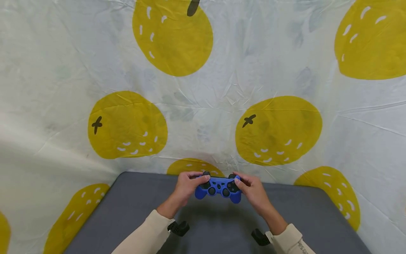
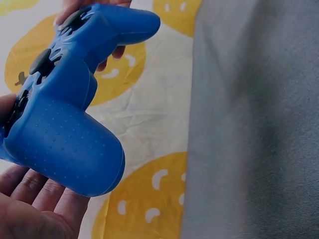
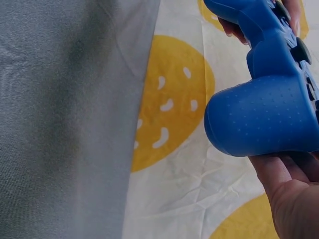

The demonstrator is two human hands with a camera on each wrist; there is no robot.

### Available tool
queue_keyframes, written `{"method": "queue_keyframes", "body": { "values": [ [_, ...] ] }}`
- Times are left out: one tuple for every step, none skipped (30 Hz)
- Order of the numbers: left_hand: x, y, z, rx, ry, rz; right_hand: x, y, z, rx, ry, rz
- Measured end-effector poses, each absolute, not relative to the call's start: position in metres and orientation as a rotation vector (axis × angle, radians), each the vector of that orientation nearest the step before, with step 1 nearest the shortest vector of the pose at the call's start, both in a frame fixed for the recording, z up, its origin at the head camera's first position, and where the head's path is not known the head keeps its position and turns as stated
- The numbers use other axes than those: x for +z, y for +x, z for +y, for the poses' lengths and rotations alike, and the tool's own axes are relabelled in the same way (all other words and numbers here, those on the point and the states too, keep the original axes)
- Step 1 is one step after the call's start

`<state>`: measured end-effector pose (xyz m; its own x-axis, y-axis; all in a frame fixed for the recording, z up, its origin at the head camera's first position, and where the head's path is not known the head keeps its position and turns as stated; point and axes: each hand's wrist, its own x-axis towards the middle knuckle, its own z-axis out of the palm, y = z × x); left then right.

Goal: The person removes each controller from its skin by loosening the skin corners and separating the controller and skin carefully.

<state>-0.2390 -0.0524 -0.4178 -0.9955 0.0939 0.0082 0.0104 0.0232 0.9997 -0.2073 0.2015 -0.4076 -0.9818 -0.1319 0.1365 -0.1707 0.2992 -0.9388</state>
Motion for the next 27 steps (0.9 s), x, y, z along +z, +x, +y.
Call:
{"method": "queue_keyframes", "body": {
  "values": [
    [-0.418, -0.239, -0.053, 2.15, 0.108, 2.207, -0.408, -0.207, 0.201, 1.795, 0.298, -2.509],
    [-0.418, -0.239, -0.053, 2.148, 0.101, 2.209, -0.409, -0.206, 0.201, 1.779, 0.307, -2.511],
    [-0.419, -0.239, -0.054, 2.15, 0.1, 2.209, -0.41, -0.206, 0.201, 1.767, 0.322, -2.513],
    [-0.419, -0.239, -0.054, 2.15, 0.099, 2.211, -0.411, -0.205, 0.201, 1.757, 0.339, -2.513],
    [-0.419, -0.239, -0.055, 2.151, 0.1, 2.213, -0.413, -0.205, 0.201, 1.751, 0.359, -2.512],
    [-0.419, -0.239, -0.055, 2.157, 0.096, 2.212, -0.415, -0.205, 0.201, 1.75, 0.381, -2.508],
    [-0.42, -0.239, -0.055, 2.16, 0.096, 2.207, -0.417, -0.205, 0.201, 1.758, 0.408, -2.503],
    [-0.42, -0.239, -0.055, 2.162, 0.095, 2.205, -0.418, -0.206, 0.201, 1.766, 0.438, -2.495],
    [-0.421, -0.239, -0.056, 2.166, 0.097, 2.205, -0.42, -0.206, 0.201, 1.764, 0.473, -2.49],
    [-0.421, -0.239, -0.056, 2.169, 0.096, 2.208, -0.421, -0.206, 0.201, 1.756, 0.498, -2.485],
    [-0.421, -0.238, -0.056, 2.173, 0.092, 2.207, -0.423, -0.207, 0.2, 1.737, 0.513, -2.486],
    [-0.421, -0.238, -0.056, 2.175, 0.088, 2.207, -0.424, -0.207, 0.199, 1.711, 0.522, -2.486],
    [-0.42, -0.238, -0.056, 2.174, 0.085, 2.208, -0.425, -0.207, 0.198, 1.682, 0.527, -2.492],
    [-0.42, -0.237, -0.056, 2.176, 0.081, 2.209, -0.426, -0.207, 0.197, 1.649, 0.522, -2.496],
    [-0.42, -0.237, -0.056, 2.177, 0.08, 2.215, -0.427, -0.207, 0.196, 1.619, 0.518, -2.501],
    [-0.42, -0.237, -0.056, 2.177, 0.076, 2.215, -0.428, -0.207, 0.195, 1.596, 0.503, -2.507],
    [-0.42, -0.236, -0.056, 2.175, 0.076, 2.219, -0.429, -0.208, 0.194, 1.583, 0.495, -2.51],
    [-0.42, -0.236, -0.056, 2.171, 0.074, 2.223, -0.43, -0.208, 0.194, 1.583, 0.489, -2.509],
    [-0.42, -0.236, -0.056, 2.168, 0.072, 2.225, -0.43, -0.208, 0.194, 1.582, 0.483, -2.508],
    [-0.421, -0.236, -0.057, 2.164, 0.073, 2.23, -0.431, -0.208, 0.193, 1.591, 0.478, -2.499],
    [-0.421, -0.236, -0.057, 2.158, 0.07, 2.234, -0.431, -0.209, 0.194, 1.602, 0.478, -2.492],
    [-0.421, -0.236, -0.057, 2.155, 0.065, 2.233, -0.432, -0.209, 0.194, 1.613, 0.478, -2.483],
    [-0.422, -0.237, -0.057, 2.151, 0.062, 2.235, -0.432, -0.209, 0.194, 1.627, 0.476, -2.474],
    [-0.422, -0.237, -0.057, 2.149, 0.058, 2.235, -0.432, -0.209, 0.194, 1.638, 0.475, -2.465],
    [-0.423, -0.237, -0.057, 2.148, 0.054, 2.235, -0.432, -0.209, 0.194, 1.652, 0.474, -2.456],
    [-0.424, -0.238, -0.057, 2.147, 0.055, 2.236, -0.432, -0.21, 0.195, 1.665, 0.469, -2.45],
    [-0.424, -0.238, -0.057, 2.144, 0.052, 2.239, -0.432, -0.21, 0.195, 1.675, 0.459, -2.448]
  ]
}}
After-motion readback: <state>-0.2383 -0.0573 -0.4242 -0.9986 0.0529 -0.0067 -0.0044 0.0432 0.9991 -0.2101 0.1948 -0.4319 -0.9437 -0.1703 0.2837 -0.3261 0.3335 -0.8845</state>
